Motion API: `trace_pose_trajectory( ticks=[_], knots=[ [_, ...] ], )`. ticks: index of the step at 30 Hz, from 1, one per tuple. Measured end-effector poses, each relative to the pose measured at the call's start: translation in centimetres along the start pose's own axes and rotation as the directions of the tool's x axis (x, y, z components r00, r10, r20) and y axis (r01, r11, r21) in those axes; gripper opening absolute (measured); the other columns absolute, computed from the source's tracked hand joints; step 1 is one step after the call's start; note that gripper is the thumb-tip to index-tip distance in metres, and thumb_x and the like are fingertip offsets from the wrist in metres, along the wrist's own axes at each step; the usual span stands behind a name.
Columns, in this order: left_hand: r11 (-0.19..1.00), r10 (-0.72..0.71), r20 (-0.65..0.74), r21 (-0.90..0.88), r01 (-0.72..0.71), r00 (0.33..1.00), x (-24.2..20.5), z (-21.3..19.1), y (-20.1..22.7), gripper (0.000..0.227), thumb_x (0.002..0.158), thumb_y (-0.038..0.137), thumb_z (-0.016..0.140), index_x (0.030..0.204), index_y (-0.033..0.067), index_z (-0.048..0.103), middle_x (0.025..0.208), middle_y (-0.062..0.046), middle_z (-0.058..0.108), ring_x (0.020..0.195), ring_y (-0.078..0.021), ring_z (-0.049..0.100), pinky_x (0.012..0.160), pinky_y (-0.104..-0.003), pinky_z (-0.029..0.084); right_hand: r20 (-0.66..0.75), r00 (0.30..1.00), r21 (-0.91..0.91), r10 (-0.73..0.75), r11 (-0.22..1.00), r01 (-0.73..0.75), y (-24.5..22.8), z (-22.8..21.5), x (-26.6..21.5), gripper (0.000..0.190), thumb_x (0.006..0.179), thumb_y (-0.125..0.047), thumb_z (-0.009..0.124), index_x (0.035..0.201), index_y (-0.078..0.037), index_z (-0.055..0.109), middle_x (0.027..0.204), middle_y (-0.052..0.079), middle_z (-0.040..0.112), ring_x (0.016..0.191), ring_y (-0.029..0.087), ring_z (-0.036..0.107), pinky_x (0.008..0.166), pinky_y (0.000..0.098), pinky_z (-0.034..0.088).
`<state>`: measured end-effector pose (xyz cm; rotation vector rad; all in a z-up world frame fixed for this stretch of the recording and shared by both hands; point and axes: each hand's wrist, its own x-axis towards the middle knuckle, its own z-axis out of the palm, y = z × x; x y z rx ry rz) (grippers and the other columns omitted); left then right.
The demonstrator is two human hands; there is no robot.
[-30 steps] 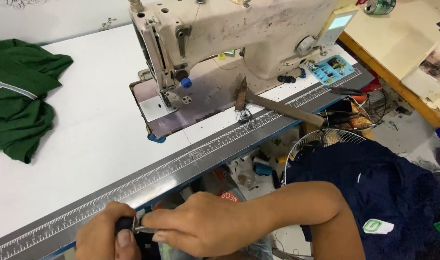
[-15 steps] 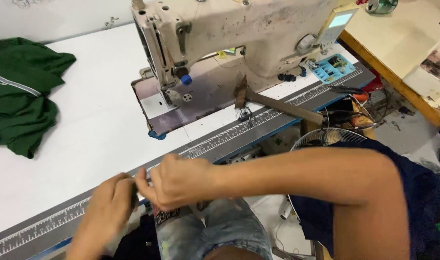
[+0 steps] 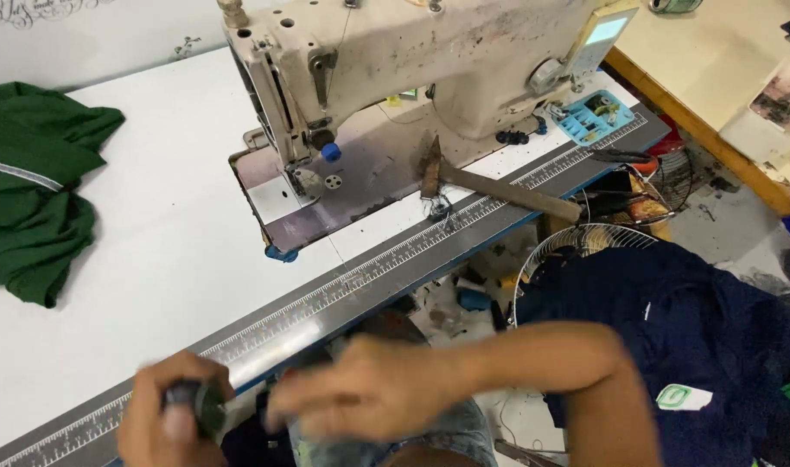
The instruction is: The person uses a hammer to strike a small object on the sewing machine table, then picks up a small electronic device and uses a screwdriver to unscrew and open its casing. They manipulate the internal components and continue working on the device.
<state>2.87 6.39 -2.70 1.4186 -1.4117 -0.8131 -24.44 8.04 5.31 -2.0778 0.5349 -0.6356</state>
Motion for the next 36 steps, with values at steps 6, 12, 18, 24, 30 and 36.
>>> trace_pose_trajectory(
  ticks=[6, 12, 18, 24, 30, 36],
  knots=[
    [0.751, 0.659, 0.531, -0.428, -0.503, 0.533, 2.4, 1.2, -4.8, 0.026, 0.069, 0.03, 0.083, 0.062, 0.0095, 0.069, 0.072, -0.008, 0.082, 0.053, -0.0148, 0.082, 0.051, -0.027, 0.07, 0.021, 0.991, 0.74, 0.13, 0.665, -0.103, 1.9, 4.8, -2.8, 0.04, 0.113, -0.023, 0.054, 0.145, 0.0, 0.056, 0.121, 0.003, 0.067, 0.07, 0.001, 0.046, 0.062, 0.0174, 0.034],
    [0.83, 0.427, 0.821, -0.189, -0.525, 0.38, 3.8, 1.3, -11.4, 0.014, 0.072, 0.014, 0.069, 0.078, 0.0069, 0.079, 0.085, 0.004, 0.083, 0.063, -0.0116, 0.079, 0.06, -0.023, 0.062, 0.091, 0.989, 0.802, 0.117, 0.58, -0.142, 2.8, 4.3, -2.9, 0.037, 0.114, -0.014, 0.053, 0.148, -0.001, 0.053, 0.14, 0.008, 0.063, 0.1, 0.001, 0.061, 0.084, 0.0135, 0.05],
    [0.759, 0.491, 0.834, -0.268, -0.593, 0.252, 3.8, 2.0, -8.5, 0.056, 0.078, 0.066, 0.066, 0.062, 0.0124, 0.075, 0.085, 0.004, 0.08, 0.061, -0.0143, 0.075, 0.052, -0.03, 0.056, 0.099, 0.99, 0.811, 0.102, 0.568, -0.139, 2.4, 3.5, -2.9, 0.03, 0.116, -0.019, 0.055, 0.143, -0.006, 0.059, 0.118, -0.001, 0.069, 0.078, -0.003, 0.056, 0.068, 0.013, 0.043],
    [0.714, 0.542, 0.825, -0.352, -0.606, 0.159, 3.7, 2.0, -9.1, 0.014, 0.068, 0.026, 0.077, 0.065, 0.0125, 0.074, 0.085, 0.003, 0.079, 0.065, -0.0133, 0.073, 0.056, -0.027, 0.057, 0.127, 0.987, 0.867, 0.098, 0.473, -0.158, 2.8, 3.8, -3.1, 0.033, 0.116, -0.015, 0.055, 0.146, -0.002, 0.056, 0.128, 0.003, 0.067, 0.089, -0.003, 0.061, 0.077, 0.0106, 0.048],
    [0.786, 0.363, 0.909, -0.182, -0.591, 0.204, 3.0, 1.4, -8.7, 0.024, 0.078, 0.04, 0.067, 0.069, 0.02, 0.077, 0.097, 0.01, 0.083, 0.084, -0.0087, 0.074, 0.078, -0.032, 0.05, 0.144, 0.984, 0.881, 0.107, 0.439, -0.177, 2.4, 3.1, -3.0, 0.029, 0.116, -0.016, 0.056, 0.142, -0.005, 0.059, 0.111, -0.005, 0.07, 0.071, -0.005, 0.05, 0.061, 0.0116, 0.037],
    [0.672, 0.405, 0.898, -0.162, -0.723, 0.175, 4.1, 1.1, -13.3, 0.004, 0.065, 0.018, 0.08, 0.069, 0.0177, 0.08, 0.094, 0.009, 0.081, 0.074, -0.0096, 0.075, 0.068, -0.026, 0.06, 0.149, 0.984, 0.869, 0.1, 0.461, -0.179, 2.0, 2.5, -2.9, 0.03, 0.117, -0.022, 0.055, 0.142, -0.007, 0.059, 0.11, -0.006, 0.068, 0.068, -0.005, 0.046, 0.058, 0.0116, 0.034]
  ],
)
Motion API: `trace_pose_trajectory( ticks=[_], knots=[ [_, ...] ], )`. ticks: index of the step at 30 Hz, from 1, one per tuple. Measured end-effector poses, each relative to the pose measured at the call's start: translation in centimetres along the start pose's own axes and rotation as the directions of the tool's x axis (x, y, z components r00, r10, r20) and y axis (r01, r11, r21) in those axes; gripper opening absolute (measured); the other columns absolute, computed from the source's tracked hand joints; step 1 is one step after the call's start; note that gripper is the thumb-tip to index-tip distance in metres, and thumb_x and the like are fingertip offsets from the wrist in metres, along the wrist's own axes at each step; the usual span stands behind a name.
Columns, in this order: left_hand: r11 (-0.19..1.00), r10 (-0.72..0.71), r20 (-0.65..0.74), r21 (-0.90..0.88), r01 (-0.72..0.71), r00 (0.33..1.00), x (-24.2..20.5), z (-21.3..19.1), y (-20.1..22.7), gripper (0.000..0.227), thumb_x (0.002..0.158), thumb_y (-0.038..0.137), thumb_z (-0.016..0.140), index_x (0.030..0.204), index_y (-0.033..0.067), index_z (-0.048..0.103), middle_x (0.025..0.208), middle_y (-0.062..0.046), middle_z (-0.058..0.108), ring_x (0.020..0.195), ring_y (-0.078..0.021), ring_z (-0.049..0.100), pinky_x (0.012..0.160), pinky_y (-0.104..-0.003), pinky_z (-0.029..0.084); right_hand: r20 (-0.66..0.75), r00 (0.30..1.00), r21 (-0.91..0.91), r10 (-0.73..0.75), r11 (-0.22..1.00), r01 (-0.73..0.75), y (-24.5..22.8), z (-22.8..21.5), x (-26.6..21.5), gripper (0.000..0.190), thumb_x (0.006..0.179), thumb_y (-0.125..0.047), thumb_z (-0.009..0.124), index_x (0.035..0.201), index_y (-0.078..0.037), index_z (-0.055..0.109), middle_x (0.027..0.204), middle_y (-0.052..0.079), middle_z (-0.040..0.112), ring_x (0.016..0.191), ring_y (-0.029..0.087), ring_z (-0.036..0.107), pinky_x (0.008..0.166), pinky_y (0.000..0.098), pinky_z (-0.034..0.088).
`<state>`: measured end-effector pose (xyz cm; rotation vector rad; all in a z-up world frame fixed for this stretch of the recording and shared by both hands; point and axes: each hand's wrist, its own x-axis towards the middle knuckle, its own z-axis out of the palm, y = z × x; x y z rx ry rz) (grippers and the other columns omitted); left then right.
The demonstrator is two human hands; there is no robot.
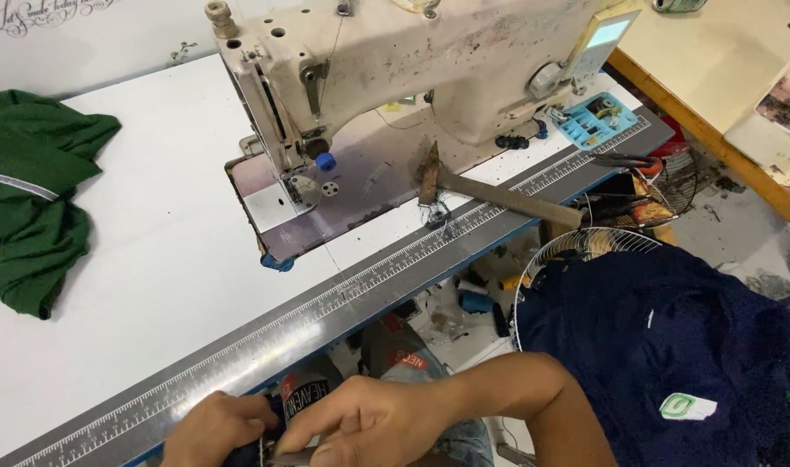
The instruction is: The person uses a hammer to strike a small object on the sewing machine table, then picks up a small electronic device and uses a screwdriver to unscrew and open its casing. They manipulate the internal components and continue working on the device.
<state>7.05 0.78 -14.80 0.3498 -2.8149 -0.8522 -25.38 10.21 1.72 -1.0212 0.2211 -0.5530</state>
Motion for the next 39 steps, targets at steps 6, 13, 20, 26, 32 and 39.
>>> trace_pose_trajectory(
  ticks=[6, 13, 20, 26, 32, 39],
  knots=[
    [0.89, -0.451, 0.384, 0.254, 0.377, 0.806, 1.1, -3.0, 5.3, 0.021, 0.083, 0.028, 0.065, 0.099, 0.0269, 0.079, 0.12, 0.016, 0.071, 0.104, -0.0123, 0.069, 0.09, -0.029, 0.054, 0.004, 0.991, 0.156, 0.133, 0.979, -0.132, -0.7, -0.3, 0.1, 0.037, 0.109, -0.027, 0.063, 0.139, -0.005, 0.06, 0.067, -0.004, 0.06, 0.046, 0.002, 0.041, 0.04, 0.0164, 0.029],
    [0.779, -0.565, -0.475, -0.036, 0.626, 0.675, 2.8, -4.8, 12.4, 0.03, 0.046, 0.033, 0.077, 0.073, 0.0204, 0.08, 0.093, 0.006, 0.084, 0.089, -0.0156, 0.078, 0.085, -0.031, 0.059, -0.098, 0.993, -0.42, 0.067, 0.902, -0.102, -6.3, 2.1, 0.7, 0.032, 0.108, -0.025, 0.056, 0.131, -0.003, 0.064, 0.085, 0.0, 0.065, 0.059, 0.006, 0.047, 0.056, 0.0207, 0.037],
    [0.855, -0.381, -0.701, -0.02, 0.517, 0.603, 4.6, -5.7, 14.8, 0.028, 0.054, 0.018, 0.073, 0.08, 0.0121, 0.067, 0.082, -0.005, 0.079, 0.073, -0.0211, 0.076, 0.076, -0.035, 0.061, 0.102, 0.867, -0.995, -0.488, -0.056, 0.086, -3.8, 3.9, 1.4, 0.021, 0.096, 0.0, 0.061, 0.117, 0.0, 0.065, 0.064, 0.005, 0.047, 0.046, 0.016, 0.033, 0.053, 0.0317, 0.039],
    [0.626, -0.664, -0.55, -0.038, 0.778, 0.507, 3.3, -4.2, 14.5, 0.03, 0.055, 0.022, 0.074, 0.085, 0.0203, 0.077, 0.082, 0.003, 0.079, 0.08, -0.0201, 0.076, 0.083, -0.034, 0.059, 0.137, 0.828, -0.983, -0.544, -0.178, 0.045, -2.5, 3.6, 1.6, 0.03, 0.096, 0.003, 0.065, 0.125, -0.004, 0.064, 0.072, 0.007, 0.039, 0.048, 0.012, 0.029, 0.043, 0.0317, 0.039],
    [0.463, -0.807, -0.409, 0.01, 0.886, 0.426, 4.9, -6.1, 16.6, 0.019, 0.071, 0.025, 0.066, 0.083, 0.0217, 0.079, 0.08, 0.001, 0.079, 0.075, -0.0169, 0.078, 0.077, -0.028, 0.063, -0.107, 0.947, -0.876, -0.304, 0.479, 0.055, -4.1, 4.0, 0.6, 0.036, 0.104, -0.025, 0.045, 0.116, 0.005, 0.06, 0.085, 0.013, 0.062, 0.067, 0.022, 0.059, 0.061, 0.0318, 0.049],
    [0.637, -0.605, -0.588, 0.048, 0.769, 0.537, 4.8, -5.4, 17.0, 0.016, 0.065, 0.019, 0.072, 0.08, 0.0168, 0.072, 0.071, -0.001, 0.076, 0.066, -0.0196, 0.075, 0.072, -0.032, 0.061, -0.195, 0.942, -0.734, -0.273, 0.678, 0.045, -3.8, 3.4, 1.2, 0.011, 0.102, -0.008, 0.058, 0.105, 0.001, 0.064, 0.091, 0.01, 0.067, 0.068, 0.02, 0.054, 0.065, 0.0326, 0.046]
  ],
)
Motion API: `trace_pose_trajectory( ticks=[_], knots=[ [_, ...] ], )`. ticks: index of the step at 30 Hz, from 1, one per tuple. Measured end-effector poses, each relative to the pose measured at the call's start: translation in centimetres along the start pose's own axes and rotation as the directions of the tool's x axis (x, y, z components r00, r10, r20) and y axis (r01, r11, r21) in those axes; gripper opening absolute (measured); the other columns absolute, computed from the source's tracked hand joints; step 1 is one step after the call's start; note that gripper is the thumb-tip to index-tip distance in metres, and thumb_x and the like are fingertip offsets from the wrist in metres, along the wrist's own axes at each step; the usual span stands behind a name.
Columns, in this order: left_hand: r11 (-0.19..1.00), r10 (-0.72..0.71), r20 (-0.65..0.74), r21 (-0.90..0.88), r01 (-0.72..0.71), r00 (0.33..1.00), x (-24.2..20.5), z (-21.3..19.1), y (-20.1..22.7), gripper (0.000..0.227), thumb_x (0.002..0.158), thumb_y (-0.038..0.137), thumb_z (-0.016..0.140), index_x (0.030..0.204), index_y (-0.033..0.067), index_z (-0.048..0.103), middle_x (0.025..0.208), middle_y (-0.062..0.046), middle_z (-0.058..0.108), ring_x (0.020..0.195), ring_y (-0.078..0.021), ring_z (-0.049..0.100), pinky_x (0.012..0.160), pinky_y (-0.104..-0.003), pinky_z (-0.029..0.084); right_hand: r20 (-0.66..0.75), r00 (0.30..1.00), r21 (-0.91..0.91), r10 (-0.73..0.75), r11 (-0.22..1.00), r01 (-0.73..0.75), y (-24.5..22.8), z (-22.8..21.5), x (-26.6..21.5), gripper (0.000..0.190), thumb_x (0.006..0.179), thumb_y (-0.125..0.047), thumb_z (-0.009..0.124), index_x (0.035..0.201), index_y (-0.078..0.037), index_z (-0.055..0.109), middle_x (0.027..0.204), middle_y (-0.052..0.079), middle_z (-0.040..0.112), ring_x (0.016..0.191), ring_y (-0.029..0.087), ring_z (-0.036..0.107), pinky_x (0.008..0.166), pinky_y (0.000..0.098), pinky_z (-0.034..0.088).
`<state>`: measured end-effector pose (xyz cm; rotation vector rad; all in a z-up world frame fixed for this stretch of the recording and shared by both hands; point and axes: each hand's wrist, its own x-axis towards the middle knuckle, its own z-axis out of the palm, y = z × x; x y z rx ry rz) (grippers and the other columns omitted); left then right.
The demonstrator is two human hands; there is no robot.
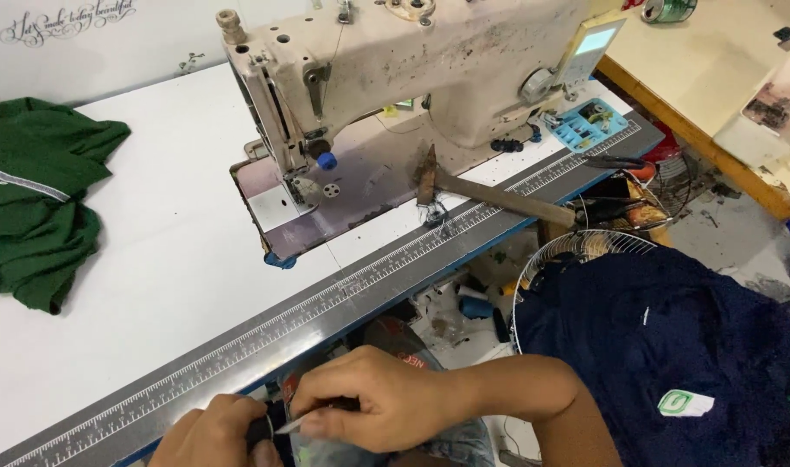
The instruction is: The person uses a hammer to strike a small object on the sewing machine table, then picks up a small electronic device and uses a screwdriver to unscrew and open its casing. They manipulate the internal components and continue working on the device.
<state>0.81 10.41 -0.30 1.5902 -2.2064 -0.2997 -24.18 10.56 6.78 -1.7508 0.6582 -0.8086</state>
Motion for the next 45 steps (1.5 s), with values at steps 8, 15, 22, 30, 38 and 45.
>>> trace_pose_trajectory(
  ticks=[8, 15, 22, 30, 38, 45],
  knots=[
    [0.992, 0.112, -0.114, -0.05, -0.119, 0.987, -0.2, 0.7, 0.5, 0.019, 0.062, 0.011, 0.068, 0.081, 0.0127, 0.066, 0.065, -0.003, 0.071, 0.054, -0.0203, 0.069, 0.063, -0.033, 0.059, 0.016, 0.851, -0.728, -0.525, 0.577, 0.37, 0.5, 0.8, 0.1, 0.011, 0.101, -0.004, 0.068, 0.096, 0.003, 0.063, 0.081, 0.011, 0.057, 0.059, 0.021, 0.044, 0.06, 0.0336, 0.039],
    [0.989, -0.143, 0.17, 0.073, 0.132, 0.975, -0.3, 3.0, -1.0, 0.031, 0.059, 0.019, 0.066, 0.088, 0.0206, 0.076, 0.077, 0.001, 0.076, 0.071, -0.018, 0.076, 0.073, -0.029, 0.063, 0.061, 0.875, -0.697, -0.48, 0.607, 0.382, 0.8, 0.4, -0.2, 0.004, 0.096, 0.003, 0.068, 0.095, 0.006, 0.064, 0.099, 0.015, 0.066, 0.059, 0.02, 0.048, 0.053, 0.0307, 0.043],
    [0.966, 0.197, -0.234, -0.118, -0.229, 0.952, 0.5, 1.5, 1.7, 0.016, 0.072, 0.018, 0.059, 0.086, 0.0114, 0.064, 0.065, -0.003, 0.067, 0.045, -0.0183, 0.058, 0.053, -0.032, 0.052, -0.042, 0.999, -0.055, -0.009, 0.998, 0.007, 0.7, 0.2, 0.4, 0.009, 0.1, -0.004, 0.057, 0.092, -0.001, 0.06, 0.077, 0.007, 0.057, 0.059, 0.018, 0.044, 0.056, 0.0316, 0.039],
    [0.97, 0.198, -0.187, -0.102, -0.22, 0.962, 0.3, 2.3, 0.9, 0.022, 0.069, 0.013, 0.061, 0.09, 0.0099, 0.066, 0.069, -0.004, 0.068, 0.049, -0.0185, 0.062, 0.056, -0.033, 0.055, 0.031, 0.98, 0.274, 0.197, 0.941, -0.198, 2.7, 0.2, 0.5, 0.011, 0.099, -0.016, 0.066, 0.097, -0.006, 0.063, 0.08, -0.002, 0.058, 0.069, 0.006, 0.045, 0.067, 0.0214, 0.038],
    [0.992, 0.033, -0.135, -0.113, -0.048, 0.99, -0.2, 4.0, 0.1, 0.04, 0.055, 0.007, 0.06, 0.093, 0.0136, 0.07, 0.062, -0.005, 0.069, 0.047, -0.0197, 0.062, 0.06, -0.031, 0.054, 0.025, 0.76, -0.853, -0.65, 0.383, 0.355, 2.8, 0.9, 1.3, 0.018, 0.099, -0.003, 0.072, 0.085, -0.004, 0.062, 0.076, 0.006, 0.057, 0.061, 0.018, 0.043, 0.059, 0.0317, 0.037],
    [0.943, -0.308, 0.116, -0.094, 0.319, 0.944, -0.3, 4.5, 1.3, 0.036, 0.091, 0.029, 0.041, 0.119, 0.0135, 0.057, 0.065, -0.004, 0.074, 0.044, -0.0235, 0.071, 0.056, -0.034, 0.058, 0.08, 0.763, -0.898, -0.641, 0.285, 0.334, 3.5, 0.4, 1.8, 0.021, 0.088, 0.005, 0.073, 0.08, -0.004, 0.056, 0.076, 0.009, 0.058, 0.057, 0.015, 0.037, 0.053, 0.0303, 0.032]
  ],
)
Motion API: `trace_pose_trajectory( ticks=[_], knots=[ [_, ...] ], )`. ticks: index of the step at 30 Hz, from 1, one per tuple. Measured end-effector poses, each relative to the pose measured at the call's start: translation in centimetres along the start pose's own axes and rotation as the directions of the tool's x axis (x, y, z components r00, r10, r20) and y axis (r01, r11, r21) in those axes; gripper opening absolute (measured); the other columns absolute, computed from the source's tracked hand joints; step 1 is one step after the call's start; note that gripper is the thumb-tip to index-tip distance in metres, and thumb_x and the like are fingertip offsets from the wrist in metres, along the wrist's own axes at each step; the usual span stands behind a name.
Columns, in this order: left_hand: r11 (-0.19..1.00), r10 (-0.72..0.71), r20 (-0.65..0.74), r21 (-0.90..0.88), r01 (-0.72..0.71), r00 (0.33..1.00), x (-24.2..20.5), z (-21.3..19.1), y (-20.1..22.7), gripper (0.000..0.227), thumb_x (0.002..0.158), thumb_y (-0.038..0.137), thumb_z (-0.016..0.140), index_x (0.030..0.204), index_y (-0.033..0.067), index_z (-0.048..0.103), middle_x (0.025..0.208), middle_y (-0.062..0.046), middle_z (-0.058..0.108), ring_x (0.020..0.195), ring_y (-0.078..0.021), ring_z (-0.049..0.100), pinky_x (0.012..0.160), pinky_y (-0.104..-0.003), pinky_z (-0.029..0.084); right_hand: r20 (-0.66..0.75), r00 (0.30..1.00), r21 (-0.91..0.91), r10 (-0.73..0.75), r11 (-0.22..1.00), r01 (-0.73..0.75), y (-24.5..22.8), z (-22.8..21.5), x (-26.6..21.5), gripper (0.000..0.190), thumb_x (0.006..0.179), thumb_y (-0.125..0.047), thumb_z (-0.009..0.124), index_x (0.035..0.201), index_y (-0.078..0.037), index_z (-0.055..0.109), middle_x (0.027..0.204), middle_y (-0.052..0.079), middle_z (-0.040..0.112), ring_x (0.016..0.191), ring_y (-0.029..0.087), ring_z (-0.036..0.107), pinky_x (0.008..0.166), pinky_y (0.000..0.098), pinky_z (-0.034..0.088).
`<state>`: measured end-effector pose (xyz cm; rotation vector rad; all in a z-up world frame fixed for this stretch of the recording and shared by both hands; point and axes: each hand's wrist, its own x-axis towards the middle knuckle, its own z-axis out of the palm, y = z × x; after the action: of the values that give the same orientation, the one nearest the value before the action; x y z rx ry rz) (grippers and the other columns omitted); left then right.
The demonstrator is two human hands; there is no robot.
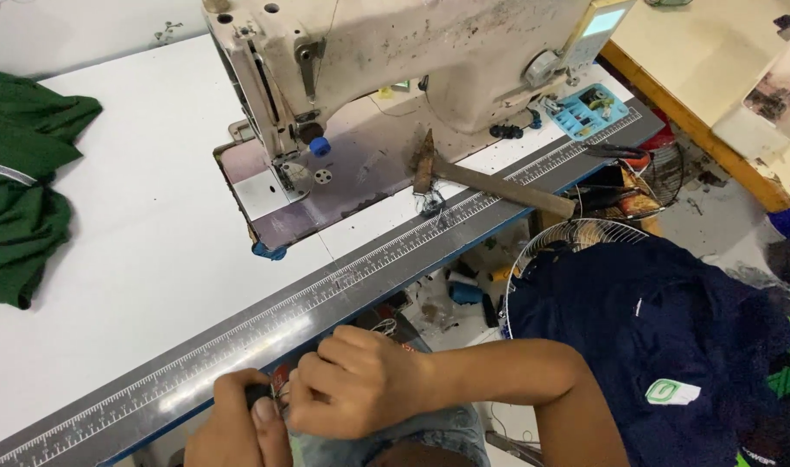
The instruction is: The person uses a hammer to strike a small object on the sewing machine table, then picks up a small electronic device and uses a screwdriver to unscrew and open its casing. They manipulate the internal components and continue working on the device.
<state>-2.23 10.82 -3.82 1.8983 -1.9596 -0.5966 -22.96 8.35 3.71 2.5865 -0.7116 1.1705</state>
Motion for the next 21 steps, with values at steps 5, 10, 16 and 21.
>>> trace_pose_trajectory(
  ticks=[5, 10, 16, 21],
  knots=[
    [0.866, -0.299, 0.421, -0.257, 0.429, 0.856, 2.7, -2.3, 1.7, 0.035, 0.096, 0.019, 0.041, 0.099, 0.0081, 0.073, 0.084, -0.013, 0.081, 0.08, -0.0239, 0.073, 0.08, -0.034, 0.053, 0.014, 0.992, -0.196, -0.129, 0.972, 0.129, 0.5, 0.0, 0.2, 0.027, 0.089, -0.003, 0.072, 0.077, -0.015, 0.052, 0.081, 0.006, 0.058, 0.06, 0.013, 0.039, 0.058, 0.0284, 0.032],
    [0.992, -0.061, 0.719, -0.035, 0.123, 0.692, 6.9, 0.7, -3.9, 0.048, 0.077, 0.026, 0.062, 0.124, 0.0136, 0.063, 0.113, -0.007, 0.068, 0.098, -0.0205, 0.063, 0.078, -0.031, 0.051, 0.14, 0.927, -0.242, -0.348, 0.896, 0.373, 0.7, 2.5, -1.7, 0.033, 0.111, -0.031, 0.06, 0.082, -0.014, 0.056, 0.079, 0.003, 0.05, 0.059, 0.015, 0.047, 0.055, 0.0317, 0.04],
    [0.616, -0.086, 0.467, -0.67, 0.415, 0.88, 3.8, -1.6, -2.7, 0.037, 0.085, 0.013, 0.039, 0.095, -0.0074, 0.068, 0.059, -0.025, 0.062, 0.047, -0.0302, 0.051, 0.046, -0.038, 0.036, 0.283, 0.935, 0.346, 0.213, 0.887, -0.306, 1.7, -2.3, -0.5, 0.014, 0.101, -0.019, 0.065, 0.094, -0.01, 0.058, 0.081, 0.003, 0.056, 0.059, 0.015, 0.046, 0.055, 0.03, 0.039],
    [0.769, 0.243, -0.107, -0.584, -0.259, 0.964, 1.6, -0.7, -3.4, 0.054, 0.098, 0.055, 0.035, 0.091, 0.009, 0.063, 0.062, -0.007, 0.075, 0.048, -0.0126, 0.065, 0.052, -0.027, 0.055, 0.632, 0.683, 0.736, 0.366, -0.007, -0.677, -0.4, -1.6, -2.6, 0.019, 0.102, -0.027, 0.063, 0.098, -0.009, 0.058, 0.073, -0.003, 0.06, 0.053, 0.005, 0.047, 0.048, 0.019, 0.034]
  ],
)
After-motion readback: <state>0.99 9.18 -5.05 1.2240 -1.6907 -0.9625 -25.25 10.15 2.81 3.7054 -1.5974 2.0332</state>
